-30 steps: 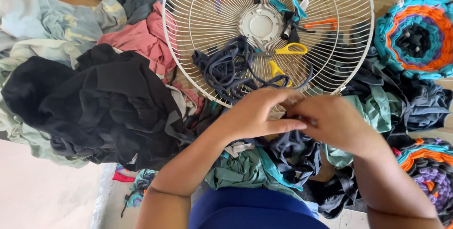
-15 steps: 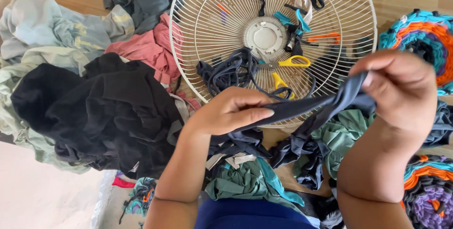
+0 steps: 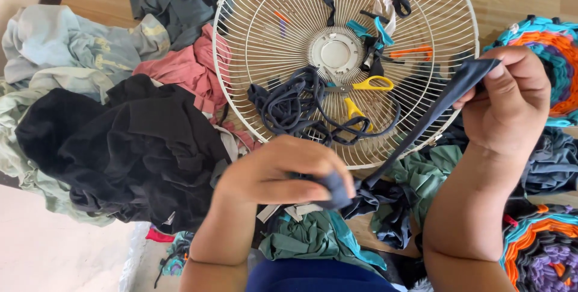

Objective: Joining strips of fabric by tying them together and trimming the knots to prepare material for weaving rugs.

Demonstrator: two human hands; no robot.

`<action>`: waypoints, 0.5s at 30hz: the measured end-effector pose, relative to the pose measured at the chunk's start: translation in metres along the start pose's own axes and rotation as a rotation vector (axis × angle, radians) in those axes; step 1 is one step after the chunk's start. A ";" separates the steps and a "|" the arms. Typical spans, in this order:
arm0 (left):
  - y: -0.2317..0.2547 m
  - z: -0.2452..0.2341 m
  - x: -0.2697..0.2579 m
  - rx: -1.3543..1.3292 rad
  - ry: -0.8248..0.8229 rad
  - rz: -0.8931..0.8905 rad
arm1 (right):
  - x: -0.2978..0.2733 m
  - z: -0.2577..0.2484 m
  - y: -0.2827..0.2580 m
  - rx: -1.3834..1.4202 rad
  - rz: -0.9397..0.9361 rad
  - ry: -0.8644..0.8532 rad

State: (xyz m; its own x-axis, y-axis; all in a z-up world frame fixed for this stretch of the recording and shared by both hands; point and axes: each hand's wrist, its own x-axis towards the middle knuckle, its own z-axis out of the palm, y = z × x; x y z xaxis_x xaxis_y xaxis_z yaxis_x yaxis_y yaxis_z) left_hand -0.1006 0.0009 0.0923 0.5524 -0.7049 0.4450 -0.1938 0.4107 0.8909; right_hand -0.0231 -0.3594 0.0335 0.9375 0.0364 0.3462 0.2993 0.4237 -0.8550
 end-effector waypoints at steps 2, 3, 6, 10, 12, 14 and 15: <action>-0.028 0.011 0.004 0.159 -0.066 -0.101 | -0.002 0.007 0.001 0.004 -0.016 0.009; -0.042 0.017 0.006 0.320 -0.134 -0.199 | -0.003 0.010 0.002 0.009 -0.035 0.017; -0.047 0.028 0.030 0.676 -0.205 -0.552 | -0.003 0.045 -0.014 0.057 -0.055 -0.029; -0.048 0.026 0.044 0.913 0.138 -0.486 | -0.020 0.054 -0.013 0.044 0.019 -0.060; -0.045 0.023 0.054 0.697 0.448 -0.033 | -0.028 0.050 -0.010 -0.273 0.040 -0.256; -0.049 0.017 0.057 0.588 0.455 -0.023 | -0.010 0.067 -0.022 -0.369 0.082 -0.369; -0.051 0.013 0.058 0.483 0.466 -0.015 | -0.001 0.075 -0.027 -0.461 0.127 -0.486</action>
State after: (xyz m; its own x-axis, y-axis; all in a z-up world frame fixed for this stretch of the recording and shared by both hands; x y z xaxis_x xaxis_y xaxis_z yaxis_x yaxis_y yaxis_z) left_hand -0.0692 -0.0685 0.0741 0.8291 -0.3409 0.4431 -0.4643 0.0218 0.8854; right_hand -0.0454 -0.3029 0.0857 0.8159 0.5087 0.2747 0.3387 -0.0356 -0.9402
